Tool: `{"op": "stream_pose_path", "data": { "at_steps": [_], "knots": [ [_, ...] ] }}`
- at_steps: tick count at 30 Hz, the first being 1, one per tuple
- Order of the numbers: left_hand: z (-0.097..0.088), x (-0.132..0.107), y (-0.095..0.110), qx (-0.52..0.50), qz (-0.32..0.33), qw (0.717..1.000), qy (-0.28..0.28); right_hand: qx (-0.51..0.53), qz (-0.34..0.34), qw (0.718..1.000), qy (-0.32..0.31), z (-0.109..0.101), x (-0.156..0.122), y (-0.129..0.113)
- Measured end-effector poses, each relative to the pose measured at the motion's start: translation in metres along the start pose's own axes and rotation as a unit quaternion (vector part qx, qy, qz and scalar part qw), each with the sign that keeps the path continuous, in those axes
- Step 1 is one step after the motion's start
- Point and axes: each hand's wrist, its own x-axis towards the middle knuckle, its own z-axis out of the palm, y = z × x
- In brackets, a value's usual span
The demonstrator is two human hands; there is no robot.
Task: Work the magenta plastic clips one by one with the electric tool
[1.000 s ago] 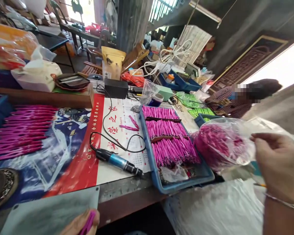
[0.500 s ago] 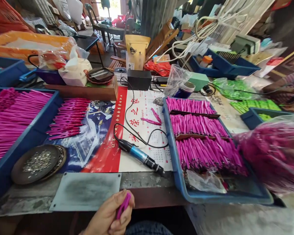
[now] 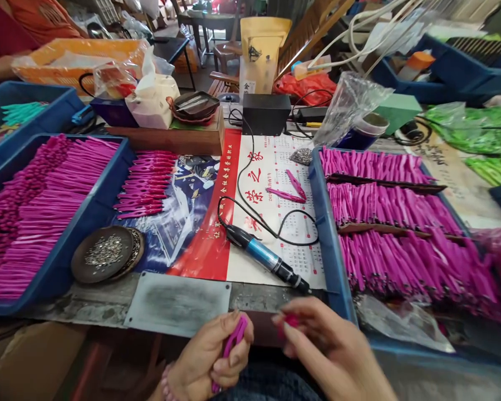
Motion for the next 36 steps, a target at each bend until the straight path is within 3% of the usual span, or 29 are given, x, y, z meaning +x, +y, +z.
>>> {"op": "stream_pose_path", "data": {
  "at_steps": [2,5,11,19,25,29,33,36],
  "knots": [
    [0.000,-0.005,0.000,0.004,0.002,1.000,-0.002,0.159,0.089,0.979,-0.089,0.029,0.021,0.005],
    [-0.002,-0.012,0.001,0.009,0.007,1.000,-0.004,0.322,0.172,0.917,-0.161,0.061,0.042,0.012],
    [-0.008,-0.019,0.003,0.006,0.019,1.000,0.010,0.384,0.199,0.881,-0.193,0.075,0.049,0.024],
    [-0.010,-0.017,0.007,-0.002,0.017,1.000,0.006,0.356,0.191,0.894,-0.194,0.075,0.048,0.020],
    [-0.013,-0.020,0.007,0.001,0.029,0.999,0.014,0.254,0.115,0.928,-0.247,0.062,0.045,0.015],
    [-0.013,-0.020,0.007,0.027,0.024,0.999,0.021,0.160,0.114,0.939,-0.283,0.053,0.047,0.012],
    [-0.010,-0.017,0.004,0.035,0.002,0.999,0.014,0.159,0.118,0.952,-0.233,0.051,0.051,0.010],
    [-0.010,-0.016,0.002,0.028,-0.006,1.000,0.004,0.206,0.146,0.943,-0.215,0.053,0.056,0.014]
  ]
}}
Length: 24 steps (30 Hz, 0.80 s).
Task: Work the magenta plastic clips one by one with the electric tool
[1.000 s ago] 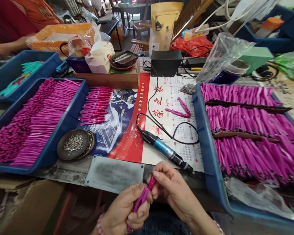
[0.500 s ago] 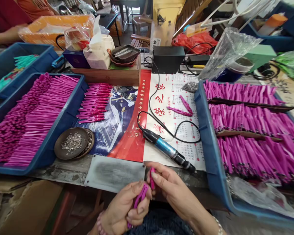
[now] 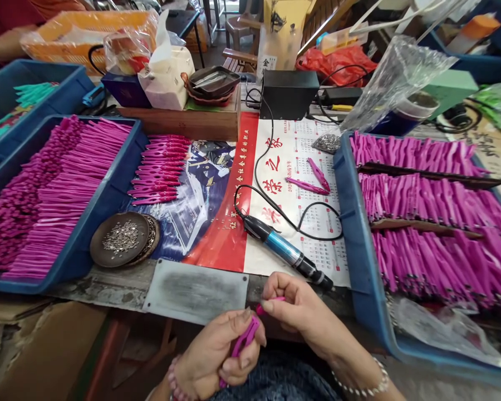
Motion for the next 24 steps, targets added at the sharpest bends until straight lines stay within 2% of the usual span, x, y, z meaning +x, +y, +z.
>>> {"op": "stream_pose_path", "data": {
  "at_steps": [4,12,24],
  "knots": [
    [-0.001,0.000,-0.002,-0.010,-0.006,1.000,0.002,0.014,0.015,1.000,-0.020,0.000,0.005,0.005],
    [-0.001,-0.002,-0.001,-0.013,0.001,1.000,0.001,-0.044,-0.025,0.999,0.007,-0.002,0.006,0.003],
    [0.011,-0.005,-0.010,0.005,0.016,0.999,0.046,-0.013,0.033,0.999,-0.034,-0.002,-0.002,0.002]
  ]
}}
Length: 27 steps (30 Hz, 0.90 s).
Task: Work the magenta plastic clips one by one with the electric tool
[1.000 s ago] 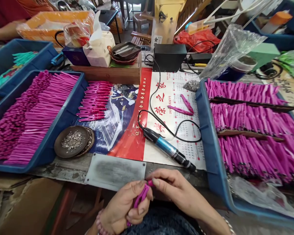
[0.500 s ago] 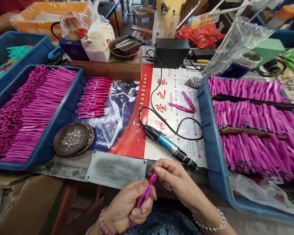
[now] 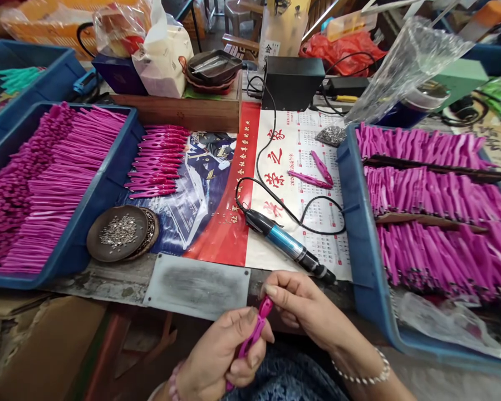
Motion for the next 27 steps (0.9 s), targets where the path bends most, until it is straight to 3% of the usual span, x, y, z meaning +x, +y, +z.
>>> {"op": "stream_pose_path", "data": {
  "at_steps": [5,19,24,27],
  "knots": [
    [0.004,-0.002,-0.003,0.041,0.015,0.999,0.027,-0.025,-0.002,1.000,-0.001,0.003,-0.008,-0.006],
    [0.003,0.001,-0.006,0.020,0.000,1.000,-0.020,-0.032,-0.009,0.999,0.037,0.001,-0.014,0.002],
    [0.007,0.001,-0.009,0.021,-0.010,1.000,0.001,-0.140,-0.052,0.989,0.017,0.016,-0.021,0.000],
    [0.005,0.002,-0.013,0.019,-0.014,1.000,-0.009,-0.192,-0.074,0.976,0.072,0.027,-0.026,0.009]
  ]
}}
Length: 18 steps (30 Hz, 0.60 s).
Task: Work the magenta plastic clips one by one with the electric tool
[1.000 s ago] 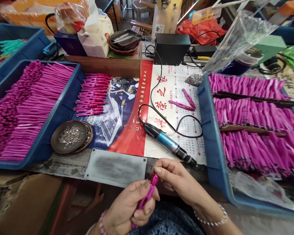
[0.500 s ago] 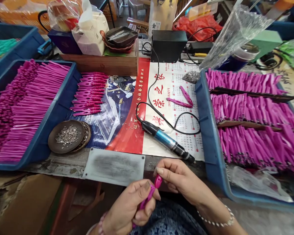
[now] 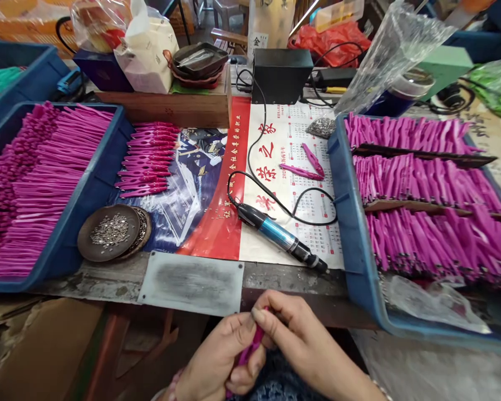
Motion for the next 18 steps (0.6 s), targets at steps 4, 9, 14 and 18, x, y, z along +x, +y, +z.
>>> {"op": "stream_pose_path", "data": {
  "at_steps": [4,9,14,18],
  "knots": [
    [-0.007,0.004,-0.006,-0.029,-0.014,0.999,-0.026,0.129,0.049,0.988,0.066,0.014,-0.008,0.021],
    [-0.008,0.007,-0.010,-0.069,-0.008,0.996,-0.049,0.220,0.027,0.966,0.135,0.020,-0.013,0.035],
    [-0.008,0.007,-0.014,-0.105,0.010,0.993,-0.051,0.207,0.015,0.972,0.115,0.022,-0.008,0.025],
    [-0.011,0.005,-0.016,-0.143,0.020,0.989,-0.041,0.096,0.016,0.990,0.106,0.025,0.001,0.018]
  ]
}}
